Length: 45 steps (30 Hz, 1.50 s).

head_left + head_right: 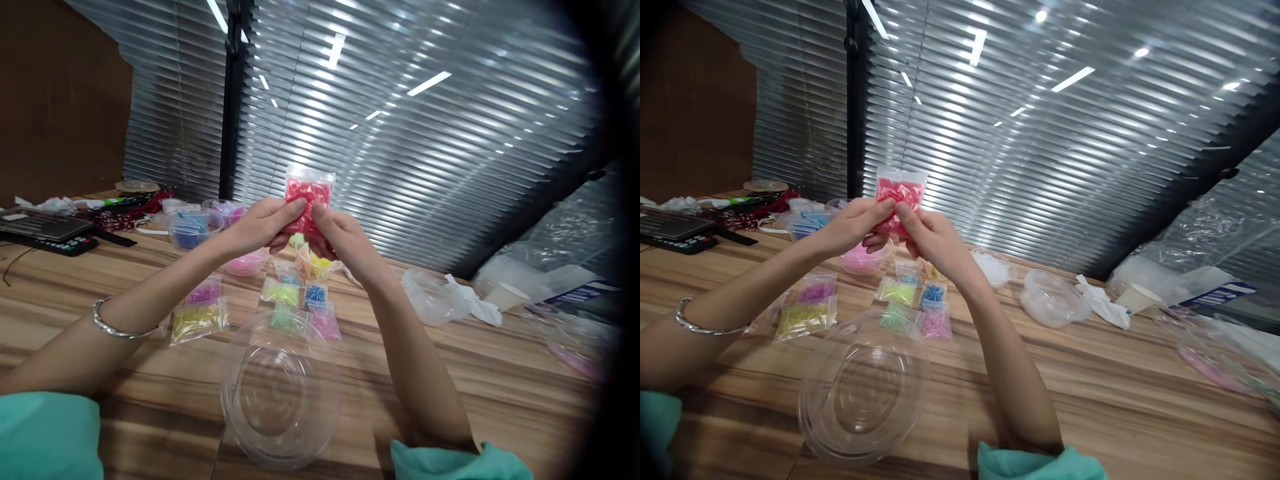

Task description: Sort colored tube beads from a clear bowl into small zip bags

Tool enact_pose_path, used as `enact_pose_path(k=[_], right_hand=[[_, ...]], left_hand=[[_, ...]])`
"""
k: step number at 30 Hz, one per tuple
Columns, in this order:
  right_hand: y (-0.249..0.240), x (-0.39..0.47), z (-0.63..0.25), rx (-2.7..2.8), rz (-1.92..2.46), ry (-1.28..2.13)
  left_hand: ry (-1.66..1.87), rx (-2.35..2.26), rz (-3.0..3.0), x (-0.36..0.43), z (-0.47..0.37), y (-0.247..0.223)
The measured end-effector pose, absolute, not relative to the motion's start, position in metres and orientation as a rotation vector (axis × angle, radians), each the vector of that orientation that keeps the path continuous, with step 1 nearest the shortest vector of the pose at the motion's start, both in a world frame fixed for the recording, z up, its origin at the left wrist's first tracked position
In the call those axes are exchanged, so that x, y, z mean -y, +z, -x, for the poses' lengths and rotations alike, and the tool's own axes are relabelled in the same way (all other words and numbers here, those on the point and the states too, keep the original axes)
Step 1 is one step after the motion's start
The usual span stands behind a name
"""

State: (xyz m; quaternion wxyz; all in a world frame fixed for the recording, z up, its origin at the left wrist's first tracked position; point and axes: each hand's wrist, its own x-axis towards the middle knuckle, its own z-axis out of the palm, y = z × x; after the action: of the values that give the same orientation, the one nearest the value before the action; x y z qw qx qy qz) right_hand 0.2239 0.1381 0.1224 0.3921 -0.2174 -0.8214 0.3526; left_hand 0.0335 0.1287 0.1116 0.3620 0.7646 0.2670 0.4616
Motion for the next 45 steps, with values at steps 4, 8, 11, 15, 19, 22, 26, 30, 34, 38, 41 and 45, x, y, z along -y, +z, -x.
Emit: enact_pose_path(k=[4,8,11,15,19,22,26,30,34,38,41,45], right_hand=[[0.126,-0.131,-0.226,2.202,0.561,0.966],[0.129,-0.131,-0.23,2.332,0.549,1.032],[0.127,-0.137,-0.231,2.307,0.561,1.001],[0.123,-0.141,-0.228,2.118,0.571,0.837],[0.123,-0.141,-0.226,1.977,0.593,0.64],[0.122,-0.143,-0.225,1.959,0.596,0.58],[0.12,-0.142,-0.221,1.922,0.555,0.551],[0.12,-0.133,-0.217,1.85,0.506,0.497],[0.123,-0.129,-0.22,1.972,0.494,0.606],[0.127,-0.124,-0.223,2.236,0.55,0.781],[0.127,-0.119,-0.221,2.213,0.585,0.759],[0.126,-0.125,-0.221,2.017,0.58,0.7]], left_hand=[[1.211,-0.694,-1.959,-0.132,-0.029,0.112],[1.362,-0.724,-1.967,-0.134,-0.028,0.11],[1.435,-0.783,-2.008,-0.135,-0.03,0.109],[1.317,-0.773,-2.055,-0.135,-0.033,0.106],[1.077,-0.704,-2.106,-0.132,-0.036,0.104],[0.994,-0.704,-2.125,-0.127,-0.037,0.107],[0.917,-0.73,-2.127,-0.122,-0.035,0.113],[0.98,-0.667,-2.138,-0.125,-0.031,0.114],[1.356,-0.667,-2.049,-0.132,-0.031,0.11],[1.692,-0.713,-1.961,-0.133,-0.033,0.109],[1.541,-0.663,-1.955,-0.133,-0.032,0.108],[1.165,-0.598,-1.98,-0.128,-0.034,0.108]])
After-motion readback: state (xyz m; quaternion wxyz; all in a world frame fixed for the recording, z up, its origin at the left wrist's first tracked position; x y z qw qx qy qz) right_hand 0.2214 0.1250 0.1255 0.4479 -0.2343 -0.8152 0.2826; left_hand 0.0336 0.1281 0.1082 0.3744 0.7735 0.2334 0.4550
